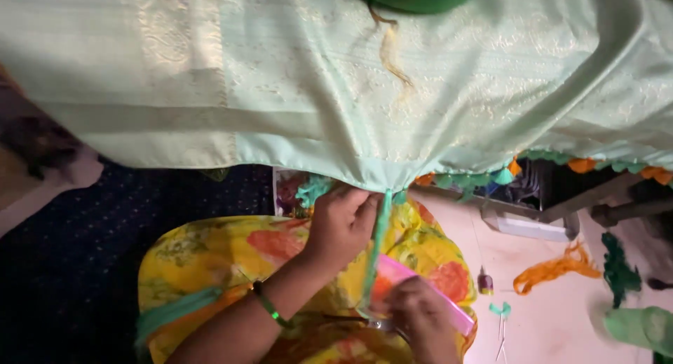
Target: Attaching and grooming decorative tassels on a fabric border.
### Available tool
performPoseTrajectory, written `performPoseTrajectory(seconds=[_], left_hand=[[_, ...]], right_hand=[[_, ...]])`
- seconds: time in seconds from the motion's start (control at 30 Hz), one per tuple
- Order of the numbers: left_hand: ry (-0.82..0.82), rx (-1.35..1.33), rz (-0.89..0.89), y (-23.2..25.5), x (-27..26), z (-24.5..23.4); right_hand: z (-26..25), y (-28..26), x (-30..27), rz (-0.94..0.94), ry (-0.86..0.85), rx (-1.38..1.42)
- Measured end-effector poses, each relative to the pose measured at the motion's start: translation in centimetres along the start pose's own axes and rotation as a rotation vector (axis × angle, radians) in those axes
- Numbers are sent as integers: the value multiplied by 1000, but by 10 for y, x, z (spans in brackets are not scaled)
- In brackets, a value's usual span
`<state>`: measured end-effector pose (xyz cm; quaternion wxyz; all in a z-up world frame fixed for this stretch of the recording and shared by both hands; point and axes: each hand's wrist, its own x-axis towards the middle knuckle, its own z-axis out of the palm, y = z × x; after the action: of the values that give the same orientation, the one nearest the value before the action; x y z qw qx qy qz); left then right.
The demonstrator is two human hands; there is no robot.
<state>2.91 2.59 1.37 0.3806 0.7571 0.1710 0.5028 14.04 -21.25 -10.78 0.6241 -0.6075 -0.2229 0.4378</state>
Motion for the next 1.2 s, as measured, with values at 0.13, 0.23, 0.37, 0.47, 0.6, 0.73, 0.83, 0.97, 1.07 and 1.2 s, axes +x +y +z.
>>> performPoseTrajectory(seconds=[0.13, 0.23, 0.37, 0.47, 0.6, 0.73, 0.83, 0.97, 1.07, 1.2], left_hand=[[-78, -609, -593, 10, -7, 9], [-7, -432, -504, 8, -13, 9], [65, -232, -432, 11, -16, 11], [109, -88, -271, -5, -24, 7], [109, -176, -154, 9, -3, -24], [-164, -708, -534, 2, 17, -20], [-196, -676, -638, -12, 26, -8], [-239, -715, -586, -11, 40, -15], [-250, -653, -580, -9, 47, -23], [-279, -558, -539, -6, 52, -24]], right_hand=[[53, -60, 41, -323, -161, -276], [59, -86, 87, -577, -147, -173], [108, -166, 109, -207, -182, 300], [115, -167, 120, -110, -173, 335], [112, -146, 107, -344, 100, -90], [114, -122, 102, -385, 110, 52], [94, -115, 101, -462, 65, 2], [45, -120, 91, -576, 96, -715], [-4, -92, 76, -415, -100, -899], [-34, -42, 41, -244, -243, -1311]])
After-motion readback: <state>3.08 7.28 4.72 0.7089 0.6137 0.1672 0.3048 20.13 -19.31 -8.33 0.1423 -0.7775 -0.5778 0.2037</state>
